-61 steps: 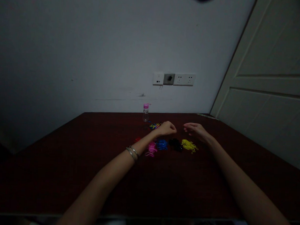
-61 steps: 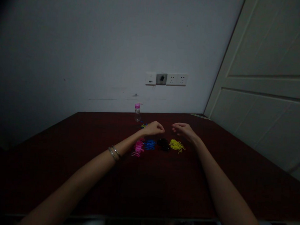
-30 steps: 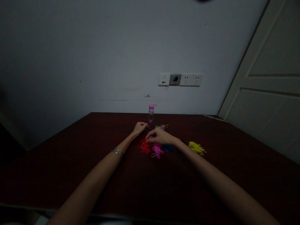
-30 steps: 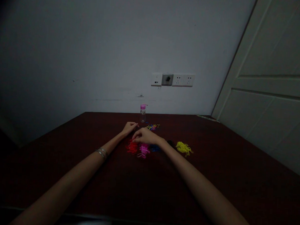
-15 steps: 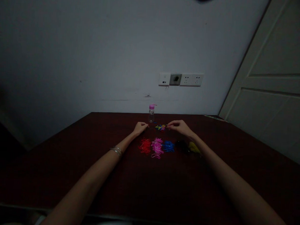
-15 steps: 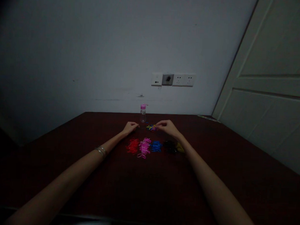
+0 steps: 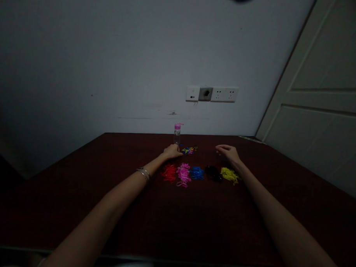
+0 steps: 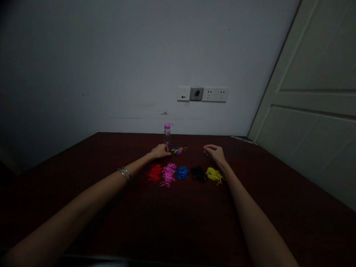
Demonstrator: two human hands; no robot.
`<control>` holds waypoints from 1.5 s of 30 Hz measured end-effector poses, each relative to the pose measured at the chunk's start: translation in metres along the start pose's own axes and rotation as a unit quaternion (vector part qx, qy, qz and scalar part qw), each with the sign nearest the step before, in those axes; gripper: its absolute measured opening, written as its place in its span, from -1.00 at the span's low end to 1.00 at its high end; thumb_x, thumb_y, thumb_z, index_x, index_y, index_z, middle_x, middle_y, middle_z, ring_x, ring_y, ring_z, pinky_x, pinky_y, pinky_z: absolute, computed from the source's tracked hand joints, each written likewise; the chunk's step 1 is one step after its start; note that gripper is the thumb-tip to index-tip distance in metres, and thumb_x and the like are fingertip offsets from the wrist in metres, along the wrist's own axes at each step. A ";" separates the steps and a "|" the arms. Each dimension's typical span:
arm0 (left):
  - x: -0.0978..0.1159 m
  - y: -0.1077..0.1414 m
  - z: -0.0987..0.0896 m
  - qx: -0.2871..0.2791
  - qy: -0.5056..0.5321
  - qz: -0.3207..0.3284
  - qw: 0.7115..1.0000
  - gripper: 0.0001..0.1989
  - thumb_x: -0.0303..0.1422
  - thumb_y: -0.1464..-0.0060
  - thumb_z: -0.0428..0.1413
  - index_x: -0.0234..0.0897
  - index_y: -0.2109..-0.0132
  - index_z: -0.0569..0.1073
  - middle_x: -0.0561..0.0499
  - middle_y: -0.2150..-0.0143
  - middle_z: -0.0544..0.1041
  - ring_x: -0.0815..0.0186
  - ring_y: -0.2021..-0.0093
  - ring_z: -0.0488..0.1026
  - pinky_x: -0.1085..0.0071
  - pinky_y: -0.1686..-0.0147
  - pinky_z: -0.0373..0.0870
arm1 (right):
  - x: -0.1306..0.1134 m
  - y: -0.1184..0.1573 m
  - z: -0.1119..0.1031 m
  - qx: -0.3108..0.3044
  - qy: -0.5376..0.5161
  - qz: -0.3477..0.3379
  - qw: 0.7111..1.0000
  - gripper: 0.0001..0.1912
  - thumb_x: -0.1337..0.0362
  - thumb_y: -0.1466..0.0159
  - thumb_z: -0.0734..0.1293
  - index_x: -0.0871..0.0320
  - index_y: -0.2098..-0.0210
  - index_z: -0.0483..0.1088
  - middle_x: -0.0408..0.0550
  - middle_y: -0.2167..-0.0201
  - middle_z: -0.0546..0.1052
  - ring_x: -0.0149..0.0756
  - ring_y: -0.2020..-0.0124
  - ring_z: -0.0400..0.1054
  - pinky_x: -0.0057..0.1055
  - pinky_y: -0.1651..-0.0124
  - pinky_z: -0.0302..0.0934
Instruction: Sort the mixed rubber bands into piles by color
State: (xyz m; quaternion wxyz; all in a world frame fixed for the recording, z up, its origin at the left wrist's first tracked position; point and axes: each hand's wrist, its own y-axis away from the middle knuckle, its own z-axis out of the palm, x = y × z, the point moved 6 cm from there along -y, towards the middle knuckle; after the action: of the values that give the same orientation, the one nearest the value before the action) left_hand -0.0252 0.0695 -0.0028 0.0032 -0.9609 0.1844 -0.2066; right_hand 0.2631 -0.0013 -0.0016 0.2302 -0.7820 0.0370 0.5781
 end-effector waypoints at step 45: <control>-0.056 0.013 -0.014 0.182 0.291 -0.031 0.939 -0.60 -0.15 0.00 -0.05 -0.40 0.45 0.50 0.11 0.70 0.24 0.46 0.63 0.16 0.52 0.57 0.06 | 0.010 -0.001 0.040 -0.193 0.146 -0.058 0.969 -0.75 0.26 0.01 0.29 0.23 0.36 0.50 -0.10 0.52 0.51 -0.38 0.50 0.32 -0.49 0.44 0.16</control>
State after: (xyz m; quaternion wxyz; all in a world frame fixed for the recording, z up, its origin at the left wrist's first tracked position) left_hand -0.0826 0.0785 -0.0130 0.1177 -0.8469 0.1063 -0.5075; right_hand 0.2316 0.0180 -0.0195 0.1005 -0.8884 -0.0873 0.4394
